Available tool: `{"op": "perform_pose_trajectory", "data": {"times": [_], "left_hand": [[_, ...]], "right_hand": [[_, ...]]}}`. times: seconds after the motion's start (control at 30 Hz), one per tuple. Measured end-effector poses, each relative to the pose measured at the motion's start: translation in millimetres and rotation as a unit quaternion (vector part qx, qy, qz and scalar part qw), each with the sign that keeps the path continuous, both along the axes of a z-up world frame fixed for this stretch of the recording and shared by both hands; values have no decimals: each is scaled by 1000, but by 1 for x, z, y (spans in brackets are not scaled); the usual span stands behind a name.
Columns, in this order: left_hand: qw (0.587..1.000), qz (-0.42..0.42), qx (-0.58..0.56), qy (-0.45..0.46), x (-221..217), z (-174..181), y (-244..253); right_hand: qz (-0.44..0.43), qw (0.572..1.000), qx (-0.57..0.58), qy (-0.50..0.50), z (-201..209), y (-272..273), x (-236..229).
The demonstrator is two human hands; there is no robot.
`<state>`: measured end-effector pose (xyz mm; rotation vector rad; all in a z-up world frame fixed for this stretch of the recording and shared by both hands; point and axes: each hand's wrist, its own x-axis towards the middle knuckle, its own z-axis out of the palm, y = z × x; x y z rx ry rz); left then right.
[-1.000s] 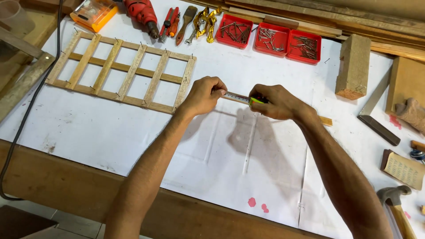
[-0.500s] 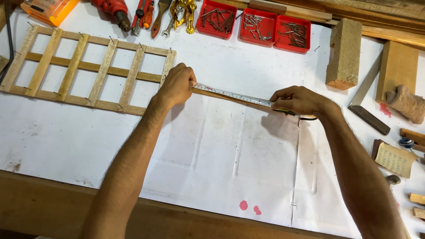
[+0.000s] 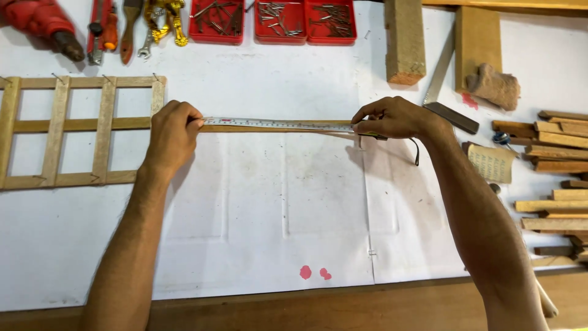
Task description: The person hammers nails into a small wooden lattice frame on a workbench, then measures a wooden strip with a tape measure, reads a small paper note, and sorts through piles of wood strips, holding strips up to compare them.
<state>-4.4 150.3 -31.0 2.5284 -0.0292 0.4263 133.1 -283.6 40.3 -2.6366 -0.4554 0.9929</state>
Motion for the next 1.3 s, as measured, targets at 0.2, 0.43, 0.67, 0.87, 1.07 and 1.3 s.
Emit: {"op": "perform_pose_trajectory", "data": {"times": [0.2, 0.43, 0.67, 0.87, 1.07, 1.3], "left_hand": [[999, -11, -1, -32, -8, -5, 0], [998, -9, 5, -56, -7, -10, 0], [999, -1, -3, -32, -6, -10, -1], [998, -5, 17, -55, -5, 8, -16], [996, -94, -10, -3, 26, 4, -101], [990, -126, -68, 14, 58, -20, -164]], "right_hand": [[-19, 999, 15, -41, 3, -37, 0], [21, 997, 3, -69, -17, -34, 9], [20, 994, 41, -102, -27, -28, 3], [18, 986, 99, -133, -36, -34, -2], [24, 980, 116, -157, -38, -38, -8], [34, 979, 88, -181, -29, -38, -15]]}}
